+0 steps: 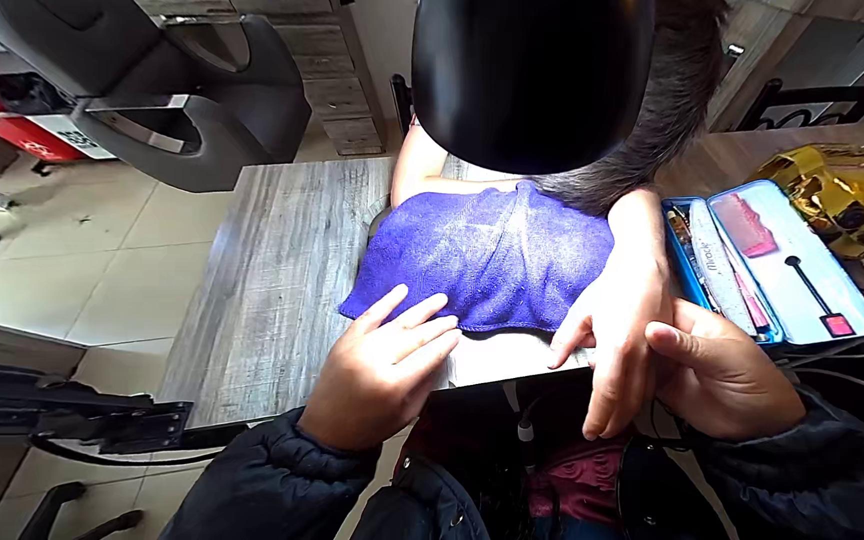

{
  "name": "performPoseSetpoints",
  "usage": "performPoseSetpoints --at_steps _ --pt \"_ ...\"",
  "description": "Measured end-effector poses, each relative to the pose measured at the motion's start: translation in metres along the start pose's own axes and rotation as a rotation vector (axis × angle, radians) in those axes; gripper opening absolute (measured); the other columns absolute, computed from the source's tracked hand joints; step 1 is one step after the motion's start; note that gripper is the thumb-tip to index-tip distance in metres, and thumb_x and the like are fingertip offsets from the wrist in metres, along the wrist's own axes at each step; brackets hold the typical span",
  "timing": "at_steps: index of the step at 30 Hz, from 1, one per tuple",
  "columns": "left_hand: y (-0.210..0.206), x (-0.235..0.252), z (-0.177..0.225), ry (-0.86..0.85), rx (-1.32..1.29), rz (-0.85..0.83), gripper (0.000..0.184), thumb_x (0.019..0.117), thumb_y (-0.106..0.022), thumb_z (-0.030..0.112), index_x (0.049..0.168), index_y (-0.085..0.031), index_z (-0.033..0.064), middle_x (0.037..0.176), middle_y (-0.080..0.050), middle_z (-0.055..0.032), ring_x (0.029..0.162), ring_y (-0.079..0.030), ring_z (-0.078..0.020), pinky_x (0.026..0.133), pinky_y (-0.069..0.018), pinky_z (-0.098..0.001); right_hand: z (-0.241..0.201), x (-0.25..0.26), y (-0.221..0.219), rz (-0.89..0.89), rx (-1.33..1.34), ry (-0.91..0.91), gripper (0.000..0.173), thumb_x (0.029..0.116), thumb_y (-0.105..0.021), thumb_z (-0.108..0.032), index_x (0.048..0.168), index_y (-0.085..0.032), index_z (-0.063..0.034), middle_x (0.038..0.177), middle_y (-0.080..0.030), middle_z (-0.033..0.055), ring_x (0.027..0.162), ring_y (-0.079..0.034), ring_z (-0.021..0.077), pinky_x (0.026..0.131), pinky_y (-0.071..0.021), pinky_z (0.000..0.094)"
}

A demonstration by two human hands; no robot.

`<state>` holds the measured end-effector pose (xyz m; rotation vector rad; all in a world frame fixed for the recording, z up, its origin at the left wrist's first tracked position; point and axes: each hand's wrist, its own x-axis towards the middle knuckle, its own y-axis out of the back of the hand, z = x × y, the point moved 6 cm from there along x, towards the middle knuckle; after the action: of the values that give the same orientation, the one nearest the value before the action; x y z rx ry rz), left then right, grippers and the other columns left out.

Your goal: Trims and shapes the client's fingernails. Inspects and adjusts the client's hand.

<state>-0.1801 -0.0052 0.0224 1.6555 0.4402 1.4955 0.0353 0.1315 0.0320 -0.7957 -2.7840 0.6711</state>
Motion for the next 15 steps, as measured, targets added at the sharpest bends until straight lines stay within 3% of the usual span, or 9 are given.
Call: performPoseSetpoints --at_steps 2,7,9,11,12,13,15 --pt "-0.009 0.021 0.013 -0.053 -0.022 0.035 0.025 0.1012 -0.054 0.01 0.11 -0.077 0.0052 0.118 -0.075 -0.0101 0.125 -0.065 -0.0286 0.114 -0.0424 -0.0538 -0.003 -0.003 0.002 0.006 -0.002 -0.021 0.025 0.0992 -0.068 -0.029 0.113 -0.066 -0.0081 0.09 -0.075 0.0133 0.076 -0.077 0.0218 0.068 -0.0659 0.0372" --pt "-0.064 0.085 0.044 -0.089 -0.054 -0.053 0.037 0.1009 -0.053 0.016 0.133 -0.067 0.0034 0.141 -0.063 -0.0133 0.14 -0.052 -0.0298 0.121 -0.0311 -0.0525 -0.009 -0.004 0.002 0.03 0.01 0.0 0.026 0.0962 -0.071 -0.03 0.112 -0.068 -0.0088 0.094 -0.075 0.0094 0.083 -0.075 0.0165 0.074 -0.0648 0.0329" --pt "-0.077 0.101 0.056 -0.09 -0.129 -0.052 0.036 0.0981 -0.052 0.012 0.129 -0.066 0.0007 0.141 -0.062 -0.0167 0.141 -0.051 -0.0318 0.123 -0.0277 -0.0479 -0.011 -0.004 -0.001 -0.002 0.018 0.01 0.025 0.0989 -0.067 -0.031 0.111 -0.069 -0.0102 0.094 -0.076 0.008 0.084 -0.076 0.0144 0.076 -0.0639 0.0286" --pt "-0.079 0.106 0.066 -0.088 -0.317 0.08 0.025 0.0961 -0.054 0.005 0.111 -0.072 -0.0031 0.123 -0.071 -0.0189 0.129 -0.06 -0.0318 0.121 -0.0322 -0.0415 -0.014 -0.004 -0.002 -0.023 0.032 -0.009 0.025 0.0997 -0.066 -0.032 0.111 -0.07 -0.0107 0.093 -0.076 0.0082 0.083 -0.076 0.0158 0.074 -0.0646 0.0304" --pt "-0.08 0.106 0.069 -0.08 -0.418 0.158 0.018 0.0928 -0.057 0.003 0.097 -0.073 -0.003 0.105 -0.075 -0.0178 0.114 -0.069 -0.0288 0.117 -0.0376 -0.0382 -0.014 -0.004 -0.002 -0.026 0.041 -0.024 0.025 0.0998 -0.066 -0.032 0.11 -0.07 -0.0102 0.093 -0.076 0.0089 0.082 -0.077 0.0174 0.073 -0.0654 0.0327" --pt "-0.083 0.105 0.072 -0.045 -0.508 0.158 0.015 0.0924 -0.058 0.003 0.089 -0.071 -0.0005 0.092 -0.073 -0.0136 0.101 -0.07 -0.0221 0.109 -0.0424 -0.0312 -0.015 -0.004 -0.001 -0.03 0.05 -0.036 0.025 0.0999 -0.066 -0.032 0.111 -0.069 -0.0096 0.093 -0.076 0.0097 0.082 -0.077 0.0184 0.072 -0.0658 0.0341" --pt "-0.097 0.099 0.073 0.169 -0.802 -0.053 0.017 0.0977 -0.054 0.009 0.086 -0.066 0.0021 0.079 -0.064 -0.0058 0.081 -0.063 -0.0095 0.076 -0.0485 -0.0242 -0.015 -0.003 0.003 -0.013 0.061 -0.05 0.025 0.0978 -0.069 -0.03 0.111 -0.069 -0.0088 0.094 -0.075 0.0104 0.084 -0.076 0.0183 0.074 -0.0655 0.035"
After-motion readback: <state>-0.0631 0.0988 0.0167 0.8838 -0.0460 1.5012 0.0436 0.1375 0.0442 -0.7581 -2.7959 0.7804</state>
